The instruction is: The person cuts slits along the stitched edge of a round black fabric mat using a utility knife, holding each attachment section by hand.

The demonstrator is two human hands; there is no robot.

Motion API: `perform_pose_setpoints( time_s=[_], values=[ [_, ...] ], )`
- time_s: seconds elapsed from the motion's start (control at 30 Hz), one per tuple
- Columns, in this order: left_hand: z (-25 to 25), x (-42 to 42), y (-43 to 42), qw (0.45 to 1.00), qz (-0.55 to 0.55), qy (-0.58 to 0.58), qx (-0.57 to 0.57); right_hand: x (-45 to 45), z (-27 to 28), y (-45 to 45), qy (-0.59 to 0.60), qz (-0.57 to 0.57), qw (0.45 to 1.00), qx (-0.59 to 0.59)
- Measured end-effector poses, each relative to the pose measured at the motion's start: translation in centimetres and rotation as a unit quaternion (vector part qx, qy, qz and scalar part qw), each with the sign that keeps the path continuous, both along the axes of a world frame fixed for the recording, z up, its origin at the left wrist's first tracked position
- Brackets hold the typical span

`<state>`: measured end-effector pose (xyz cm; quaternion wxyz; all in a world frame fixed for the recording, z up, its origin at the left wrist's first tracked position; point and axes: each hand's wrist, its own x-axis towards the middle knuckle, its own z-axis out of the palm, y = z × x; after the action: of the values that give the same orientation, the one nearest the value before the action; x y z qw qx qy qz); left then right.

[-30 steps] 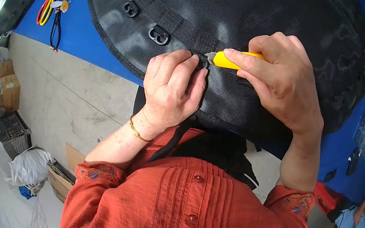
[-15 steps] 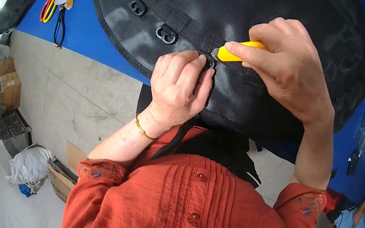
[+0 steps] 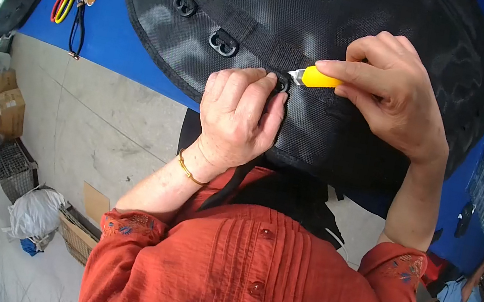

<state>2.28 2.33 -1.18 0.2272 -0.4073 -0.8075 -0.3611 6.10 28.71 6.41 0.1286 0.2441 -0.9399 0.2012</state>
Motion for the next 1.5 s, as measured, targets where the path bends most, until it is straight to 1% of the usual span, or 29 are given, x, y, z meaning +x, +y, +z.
perform_pose_setpoints(
  time_s=[0.67, 0.9, 1.07, 1.5],
  values=[
    [-0.3, -0.1, -0.1, 1.0, 0.002, -0.003, 0.002, 0.2, -0.39, 0.09, 0.015, -0.002, 1.0, 0.0],
    [-0.14, -0.06, -0.12, 1.0, 0.0, -0.007, 0.001, 0.2, -0.56, -0.05, 0.009, 0.001, 1.0, -0.013],
    [-0.16, -0.06, -0.05, 1.0, -0.003, -0.007, 0.002, 0.31, -0.29, 0.27, -0.018, -0.006, 1.0, -0.005],
    [-0.12, -0.07, 0.01, 1.0, 0.0, -0.004, 0.004, 0.15, -0.52, 0.18, -0.007, 0.003, 1.0, -0.025]
  ],
)
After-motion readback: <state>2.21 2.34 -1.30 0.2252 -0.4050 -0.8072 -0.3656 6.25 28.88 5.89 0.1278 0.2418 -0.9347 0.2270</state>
